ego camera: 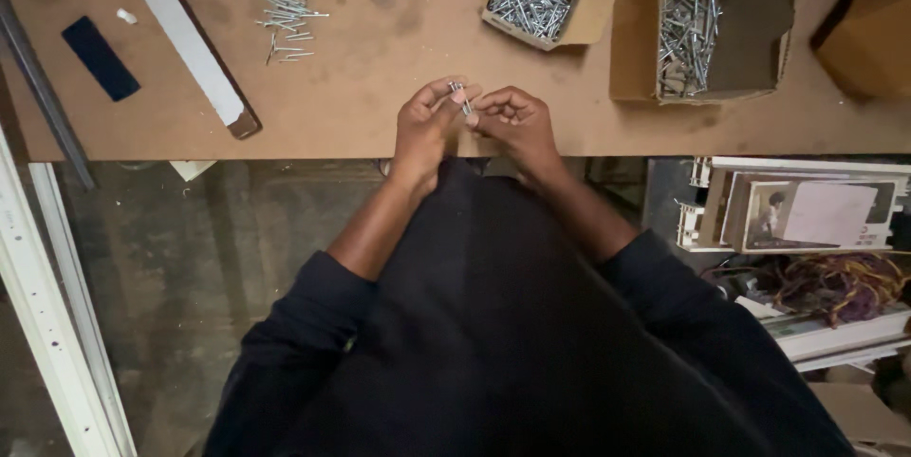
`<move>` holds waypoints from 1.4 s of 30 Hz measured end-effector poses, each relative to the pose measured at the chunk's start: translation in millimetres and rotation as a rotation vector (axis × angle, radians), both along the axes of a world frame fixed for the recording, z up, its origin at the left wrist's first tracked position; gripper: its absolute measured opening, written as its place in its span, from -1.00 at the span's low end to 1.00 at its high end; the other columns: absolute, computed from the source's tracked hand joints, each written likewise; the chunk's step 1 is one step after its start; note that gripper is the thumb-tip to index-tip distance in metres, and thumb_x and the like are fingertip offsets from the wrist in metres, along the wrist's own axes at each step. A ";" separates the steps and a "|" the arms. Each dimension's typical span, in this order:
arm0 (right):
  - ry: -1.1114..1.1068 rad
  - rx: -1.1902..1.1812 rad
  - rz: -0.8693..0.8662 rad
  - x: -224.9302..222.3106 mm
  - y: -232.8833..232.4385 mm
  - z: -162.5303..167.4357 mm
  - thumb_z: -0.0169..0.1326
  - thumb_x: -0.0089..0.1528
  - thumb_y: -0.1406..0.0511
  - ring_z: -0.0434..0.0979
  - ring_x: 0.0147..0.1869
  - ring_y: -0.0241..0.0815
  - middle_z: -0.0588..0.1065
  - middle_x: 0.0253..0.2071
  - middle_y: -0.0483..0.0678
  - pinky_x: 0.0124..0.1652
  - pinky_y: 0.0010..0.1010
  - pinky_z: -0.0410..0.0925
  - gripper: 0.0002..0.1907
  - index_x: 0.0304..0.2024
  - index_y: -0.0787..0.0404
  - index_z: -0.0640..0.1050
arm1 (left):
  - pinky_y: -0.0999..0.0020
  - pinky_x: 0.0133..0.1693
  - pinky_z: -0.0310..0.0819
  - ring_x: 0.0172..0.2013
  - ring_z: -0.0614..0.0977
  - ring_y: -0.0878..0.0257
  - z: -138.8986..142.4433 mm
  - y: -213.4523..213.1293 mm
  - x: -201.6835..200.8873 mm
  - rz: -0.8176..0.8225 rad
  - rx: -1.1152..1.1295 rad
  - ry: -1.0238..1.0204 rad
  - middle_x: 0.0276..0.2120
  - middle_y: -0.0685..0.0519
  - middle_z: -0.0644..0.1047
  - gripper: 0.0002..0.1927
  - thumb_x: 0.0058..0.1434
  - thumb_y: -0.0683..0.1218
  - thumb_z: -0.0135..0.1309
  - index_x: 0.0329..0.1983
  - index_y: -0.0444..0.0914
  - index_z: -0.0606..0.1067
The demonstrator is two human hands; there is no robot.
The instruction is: The person sits at a workbench and picks up nails one at a time from a pile and from open boxes, holding each nail in their hands before placing it into a small cardboard box filled with nails. They occasionally reach into the boxes and move nails between the pile and the boxes throughout the episode.
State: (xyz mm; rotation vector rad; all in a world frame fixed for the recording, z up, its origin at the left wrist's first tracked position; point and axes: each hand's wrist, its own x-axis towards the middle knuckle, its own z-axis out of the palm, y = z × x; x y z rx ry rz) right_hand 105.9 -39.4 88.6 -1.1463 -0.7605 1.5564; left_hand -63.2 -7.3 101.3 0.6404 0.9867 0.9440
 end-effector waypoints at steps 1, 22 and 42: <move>0.000 -0.005 0.002 2.3 0.9 -0.2 0.26 0.24 0.49 0.61 -0.23 -0.32 0.59 -0.27 -0.03 -0.18 -0.49 0.50 -0.84 -0.15 0.35 0.56 | 0.33 0.12 0.50 0.04 0.64 0.20 -0.9 0.1 2.7 -0.009 0.006 -0.001 0.02 -0.15 0.63 -0.67 0.38 -0.13 0.11 0.13 -0.40 0.47; -0.661 0.379 -0.203 90.5 119.3 -18.3 0.23 0.28 0.44 0.50 -0.19 -0.37 0.56 -0.22 -0.11 -0.14 -0.53 0.41 -0.86 -0.10 0.28 0.64 | 0.47 0.00 0.64 0.07 0.68 0.17 9.4 -8.2 -18.6 0.205 -0.197 -0.013 0.07 -0.15 0.62 -0.59 0.38 -0.10 0.09 0.22 -0.40 0.43; -0.208 0.177 0.157 35.7 1.5 -2.8 0.26 0.29 0.45 0.55 -0.14 -0.41 0.60 -0.18 -0.12 -0.14 -0.57 0.43 -0.84 -0.08 0.33 0.62 | 0.48 -0.02 0.54 -0.14 0.64 0.38 -1.5 -14.0 15.6 -0.009 -0.094 0.129 -0.13 0.04 0.66 -0.65 0.29 -0.14 0.24 0.09 -0.39 0.60</move>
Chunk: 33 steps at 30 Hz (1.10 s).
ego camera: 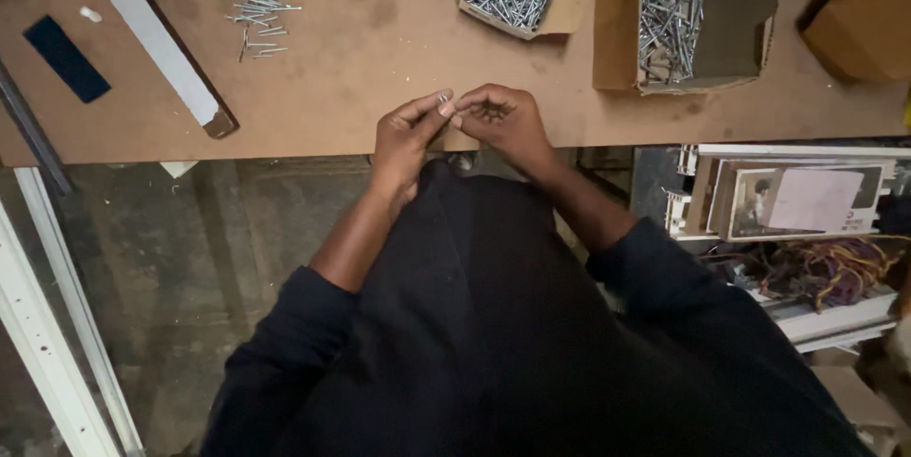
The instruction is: The person sits at a workbench and picks up nails one at a time from a pile and from open boxes, holding each nail in their hands before placing it into a small cardboard box filled with nails. They occasionally reach into the boxes and move nails between the pile and the boxes throughout the episode.
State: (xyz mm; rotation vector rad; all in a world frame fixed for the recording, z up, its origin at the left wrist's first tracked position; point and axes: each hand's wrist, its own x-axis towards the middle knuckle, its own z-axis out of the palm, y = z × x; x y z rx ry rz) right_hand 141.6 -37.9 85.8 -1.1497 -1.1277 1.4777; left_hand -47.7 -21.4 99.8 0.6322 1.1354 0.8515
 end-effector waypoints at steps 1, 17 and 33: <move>-0.022 0.007 0.006 2.5 4.1 -1.8 0.24 0.29 0.45 0.57 -0.13 -0.41 0.60 -0.18 -0.13 -0.13 -0.57 0.44 -0.86 -0.09 0.32 0.62 | 0.49 -0.03 0.54 -0.14 0.63 0.39 -1.4 -0.2 -1.7 -0.002 0.008 0.016 -0.14 0.05 0.66 -0.65 0.29 -0.14 0.25 0.10 -0.40 0.60; -0.678 0.421 -0.145 40.3 132.6 -13.0 0.21 0.22 0.46 0.61 -0.16 -0.37 0.62 -0.20 -0.08 -0.15 -0.50 0.46 -0.82 -0.12 0.27 0.66 | 0.50 -0.14 0.55 -0.23 0.63 0.37 -2.1 -6.1 -42.6 0.172 0.003 0.005 -0.17 0.04 0.65 -0.66 0.31 -0.16 0.21 0.11 -0.41 0.58; -0.014 -0.039 -0.052 -9.7 -8.8 -9.2 0.24 0.31 0.41 0.57 -0.14 -0.42 0.62 -0.19 -0.09 -0.15 -0.59 0.42 -0.85 -0.08 0.35 0.64 | 0.48 -0.07 0.58 -0.08 0.68 0.29 0.2 -1.5 -17.2 0.037 -0.028 -0.114 -0.01 -0.06 0.64 -0.66 0.30 -0.20 0.19 0.13 -0.33 0.47</move>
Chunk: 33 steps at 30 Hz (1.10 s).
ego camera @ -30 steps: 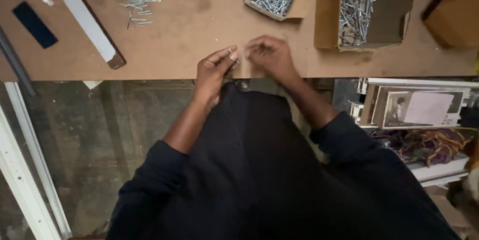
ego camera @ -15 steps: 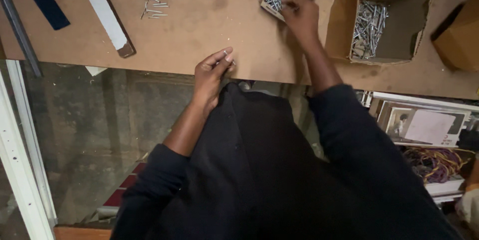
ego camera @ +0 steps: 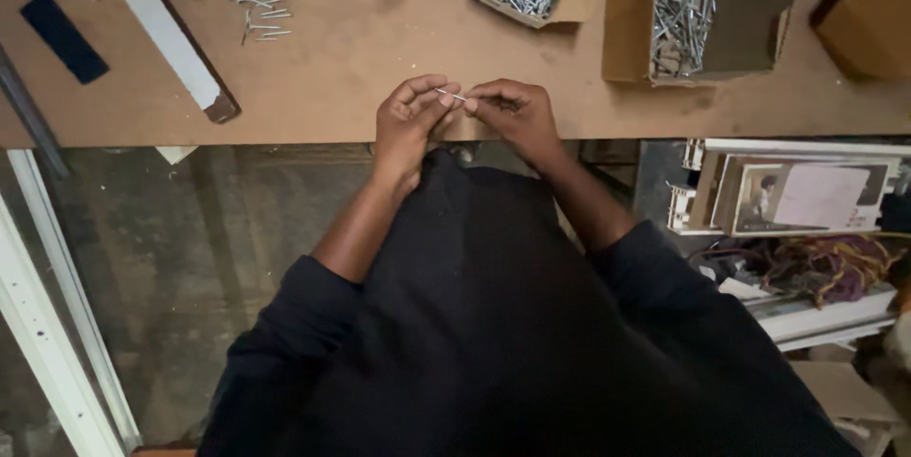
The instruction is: The person sits at a workbench and picks up nails one at a time from a pile and from open boxes, holding each nail in their hands before placing it into a small cardboard box filled with nails. They occasionally reach into the boxes and move nails between the pile and the boxes throughout the episode.
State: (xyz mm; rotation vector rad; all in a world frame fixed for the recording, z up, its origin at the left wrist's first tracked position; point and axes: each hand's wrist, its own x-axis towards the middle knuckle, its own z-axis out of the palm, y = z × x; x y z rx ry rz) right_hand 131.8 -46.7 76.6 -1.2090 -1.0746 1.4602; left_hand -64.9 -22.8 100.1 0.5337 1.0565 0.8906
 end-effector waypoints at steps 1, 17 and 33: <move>0.000 -0.010 -0.012 1.2 -3.0 -1.1 0.25 0.30 0.42 0.55 -0.15 -0.43 0.62 -0.20 -0.09 -0.17 -0.60 0.40 -0.84 -0.08 0.36 0.64 | 0.47 -0.05 0.59 -0.07 0.68 0.28 0.9 -1.1 2.3 -0.007 0.011 -0.008 0.00 -0.07 0.63 -0.66 0.31 -0.21 0.19 0.13 -0.34 0.47; -0.908 0.486 -0.318 108.6 90.3 -6.4 0.17 0.36 0.41 0.67 -0.10 -0.11 0.62 -0.14 0.10 -0.08 -0.34 0.51 -0.82 -0.01 0.36 0.63 | 0.45 -0.11 0.59 -0.11 0.64 0.34 0.5 -1.7 -73.4 0.151 -0.058 0.096 -0.05 0.06 0.62 -0.61 0.30 -0.13 0.19 0.18 -0.31 0.49; -0.858 0.139 0.010 -152.3 15.6 -2.1 0.23 0.26 0.33 0.61 -0.25 -0.06 0.60 -0.17 0.14 -0.22 -0.31 0.47 -0.77 -0.06 0.30 0.65 | 0.20 -0.04 0.52 -0.13 0.66 0.00 -62.3 188.9 -291.1 0.037 0.623 1.086 -0.16 -0.12 0.63 -0.75 0.29 -0.20 0.01 -0.03 -0.31 0.60</move>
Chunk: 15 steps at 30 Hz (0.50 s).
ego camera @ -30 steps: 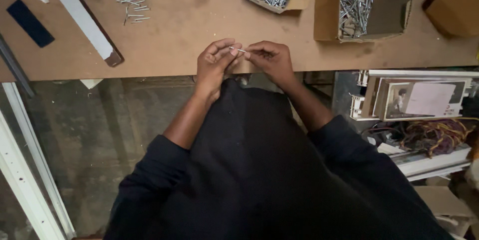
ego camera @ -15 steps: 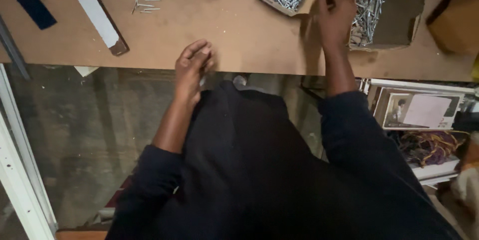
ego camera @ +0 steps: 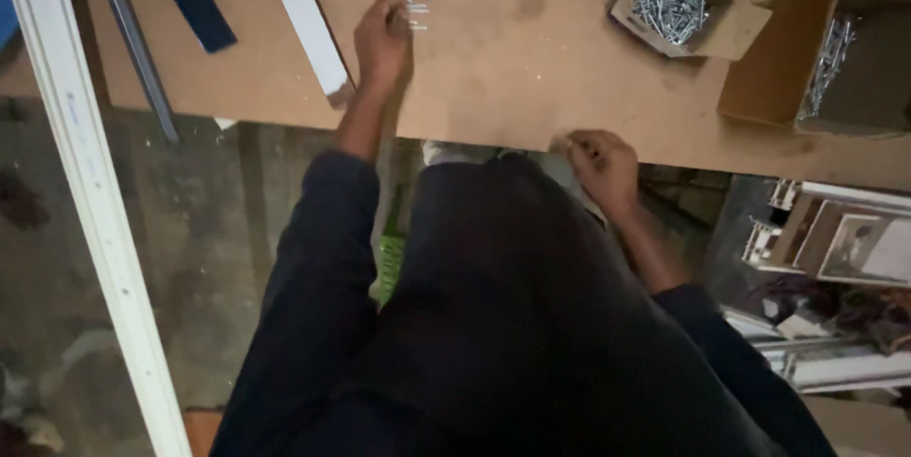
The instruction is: The person sits at a workbench and picks up nails one at a time from a pile and from open boxes, holding each nail in their hands before placing it into a small cardboard box filled with nails. They occasionally reach into the boxes and move nails between the pile and the boxes throughout the episode.
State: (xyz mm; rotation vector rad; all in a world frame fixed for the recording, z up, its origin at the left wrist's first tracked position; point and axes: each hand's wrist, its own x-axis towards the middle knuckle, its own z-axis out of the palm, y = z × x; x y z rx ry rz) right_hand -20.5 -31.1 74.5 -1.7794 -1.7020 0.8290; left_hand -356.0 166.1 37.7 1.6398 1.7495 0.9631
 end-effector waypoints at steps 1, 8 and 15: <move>0.009 -0.011 -0.014 -18.1 1.5 4.2 0.22 0.27 0.32 0.61 -0.25 -0.06 0.60 -0.18 0.13 -0.23 -0.31 0.47 -0.79 -0.08 0.30 0.65 | 0.16 0.00 0.49 -0.07 0.64 -0.06 5.2 24.0 -9.6 -0.039 0.066 0.084 -0.10 -0.15 0.62 -0.71 0.27 -0.23 -0.04 0.00 -0.31 0.59; 0.023 -0.043 -0.168 -109.1 21.4 27.7 0.25 0.29 0.33 0.62 -0.26 -0.14 0.60 -0.25 0.08 -0.27 -0.38 0.46 -0.84 -0.12 0.29 0.65 | 0.01 0.00 0.47 0.02 0.58 -0.15 35.2 138.8 -67.8 -0.561 0.253 0.345 0.02 -0.15 0.59 -0.68 0.27 -0.23 0.05 0.08 -0.28 0.60; 0.064 0.010 -0.319 -155.8 15.0 31.3 0.22 0.34 0.35 0.65 -0.19 -0.22 0.61 -0.19 0.04 -0.22 -0.42 0.49 -0.87 -0.10 0.29 0.64 | 0.01 -0.16 0.52 -0.16 0.62 -0.14 15.2 193.4 -93.2 -0.761 0.129 0.615 -0.21 -0.18 0.59 -0.86 0.14 -0.20 0.16 -0.23 -0.20 0.63</move>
